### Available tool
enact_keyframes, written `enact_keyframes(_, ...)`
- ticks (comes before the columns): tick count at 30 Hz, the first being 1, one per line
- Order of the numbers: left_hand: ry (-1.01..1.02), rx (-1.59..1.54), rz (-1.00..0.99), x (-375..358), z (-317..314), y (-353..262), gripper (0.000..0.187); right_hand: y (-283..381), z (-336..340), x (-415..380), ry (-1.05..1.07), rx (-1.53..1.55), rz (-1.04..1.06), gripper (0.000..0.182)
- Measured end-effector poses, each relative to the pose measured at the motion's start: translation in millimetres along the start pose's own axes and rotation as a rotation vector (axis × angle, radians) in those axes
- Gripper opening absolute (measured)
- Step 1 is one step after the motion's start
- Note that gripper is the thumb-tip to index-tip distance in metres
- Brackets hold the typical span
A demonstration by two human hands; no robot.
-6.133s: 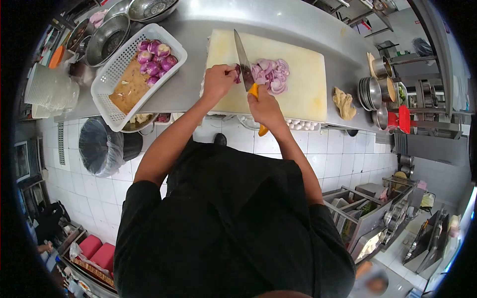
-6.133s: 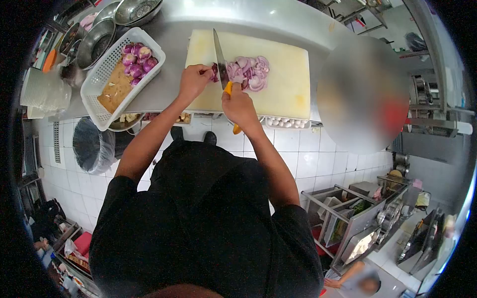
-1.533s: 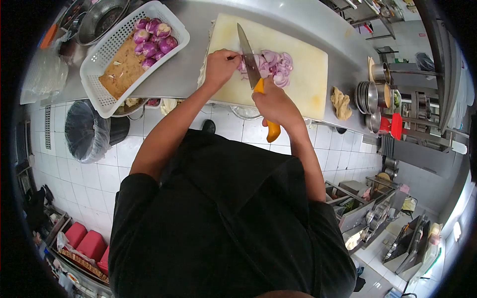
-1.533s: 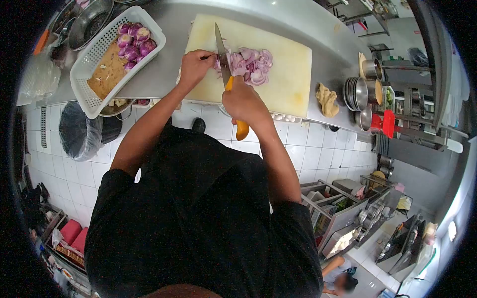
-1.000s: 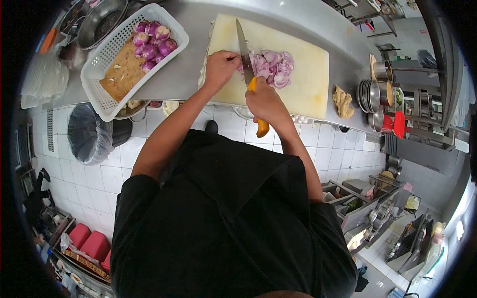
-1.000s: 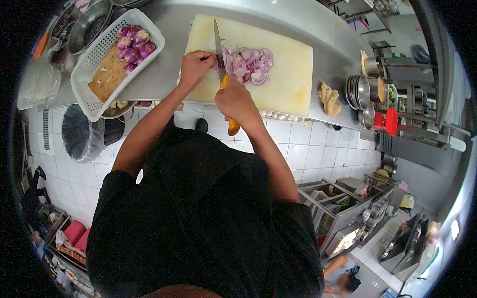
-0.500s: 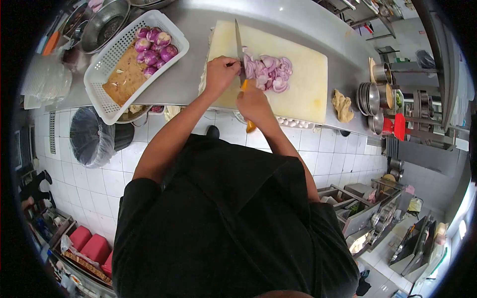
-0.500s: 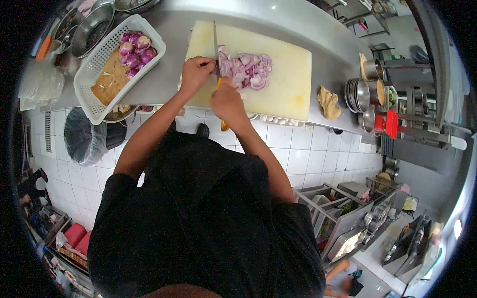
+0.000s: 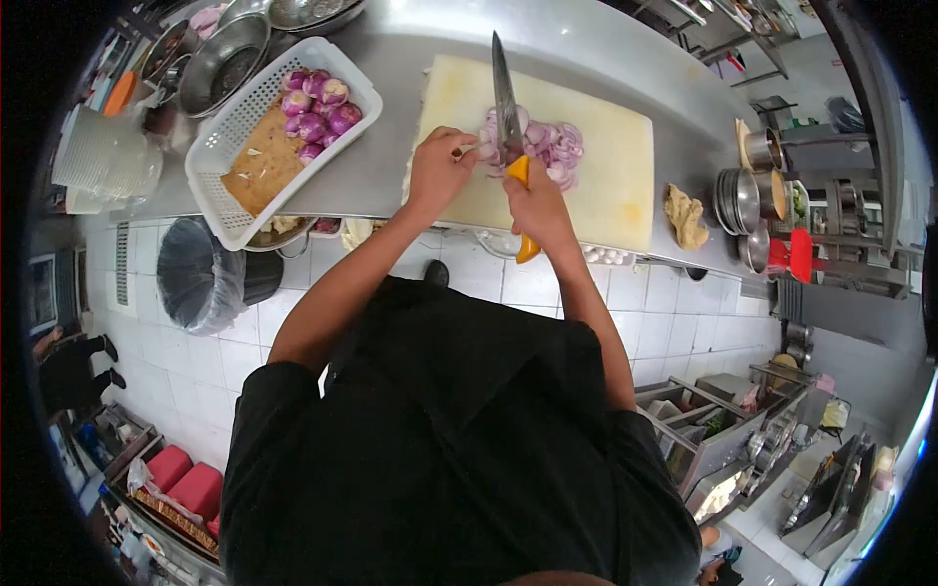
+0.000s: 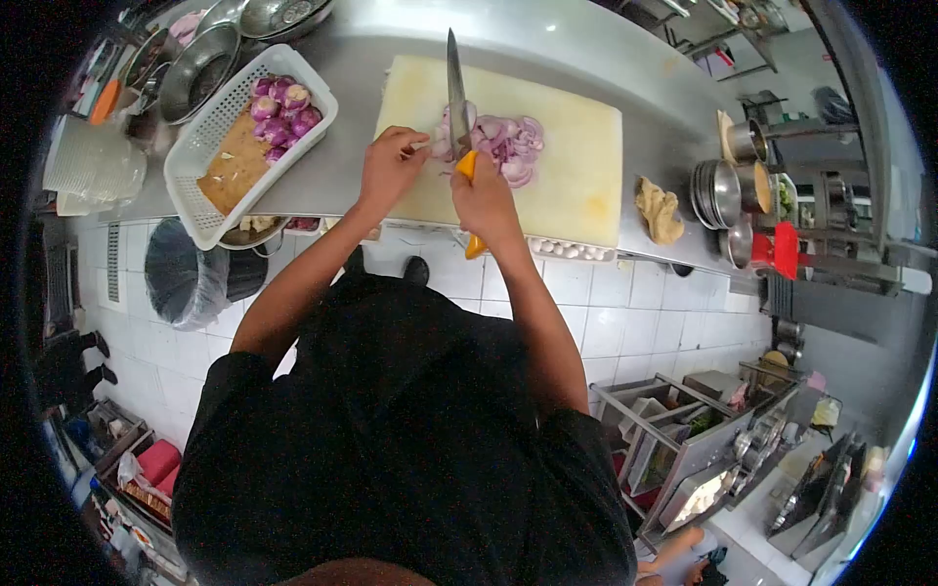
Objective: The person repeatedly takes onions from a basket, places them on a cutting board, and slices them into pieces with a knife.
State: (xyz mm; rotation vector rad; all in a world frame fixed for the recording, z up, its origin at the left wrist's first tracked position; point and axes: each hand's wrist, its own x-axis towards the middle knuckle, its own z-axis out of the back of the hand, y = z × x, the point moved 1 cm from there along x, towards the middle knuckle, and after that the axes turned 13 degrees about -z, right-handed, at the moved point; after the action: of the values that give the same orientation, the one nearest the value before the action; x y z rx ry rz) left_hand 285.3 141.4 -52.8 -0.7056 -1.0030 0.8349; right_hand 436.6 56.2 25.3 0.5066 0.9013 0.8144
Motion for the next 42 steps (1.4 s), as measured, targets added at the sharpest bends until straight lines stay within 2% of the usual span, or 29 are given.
enact_keyframes(5,0.044,0.002,0.007,-6.6,59.4,-39.2,0.023,-12.5,-40.1,-14.4,0.116,0.033,-0.010,0.029)
enact_keyframes(10,-0.129,0.097,-0.053,4.7,122.6,-34.8,0.021,-51.4,-24.5,-2.8,0.046,-0.033,-0.014,0.030)
enact_keyframes(13,-0.213,0.345,-0.148,13.3,165.3,4.5,0.028,-81.6,-12.2,17.0,-0.045,-0.070,0.039,0.026)
enact_keyframes(14,-0.212,0.390,-0.102,12.6,177.8,17.6,0.033,-88.1,-11.0,20.9,-0.079,-0.082,0.063,0.025)
enact_keyframes(16,-0.206,0.476,-0.012,11.7,198.4,35.9,0.041,-72.4,0.0,10.1,-0.060,-0.034,-0.027,0.026)
enact_keyframes(19,-0.073,0.419,0.170,12.9,213.2,48.6,0.052,-68.4,10.3,10.9,-0.072,-0.029,-0.073,0.027)
enact_keyframes(22,0.045,0.490,0.195,21.0,211.8,66.8,0.054,-64.0,16.6,12.5,-0.087,-0.076,-0.045,0.026)
enact_keyframes(25,0.139,0.690,0.065,30.0,209.5,83.2,0.051,-56.9,15.2,10.0,-0.090,-0.069,-0.023,0.026)
enact_keyframes(28,0.165,0.636,0.085,36.4,217.1,97.1,0.050,-50.1,9.8,4.1,-0.086,-0.036,-0.002,0.027)
enact_keyframes(32,0.019,0.485,0.140,45.4,233.3,75.6,0.046,-46.1,8.3,3.0,-0.057,-0.023,-0.017,0.029)
enact_keyframes(34,-0.087,0.324,0.227,54.0,226.3,50.5,0.045,-55.9,5.3,3.5,-0.067,-0.050,-0.005,0.031)
enact_keyframes(36,-0.035,0.310,0.041,55.6,192.5,-3.3,0.043,-72.7,1.3,17.0,-0.105,-0.123,0.069,0.033)
enact_keyframes(37,-0.023,0.302,-0.052,56.5,168.6,-26.5,0.043,-72.2,3.6,16.7,-0.101,-0.132,0.033,0.034)
enact_keyframes(38,0.099,0.215,0.019,51.3,138.4,-26.4,0.043,-69.4,3.4,16.6,-0.091,-0.142,0.003,0.034)
enact_keyframes(40,0.168,-0.066,0.044,37.2,80.5,-12.3,0.047,-59.1,2.9,12.2,-0.050,-0.136,-0.060,0.035)
enact_keyframes(42,0.212,-0.125,0.108,29.2,39.1,-4.9,0.048,-55.0,2.9,11.2,-0.075,-0.124,-0.011,0.034)
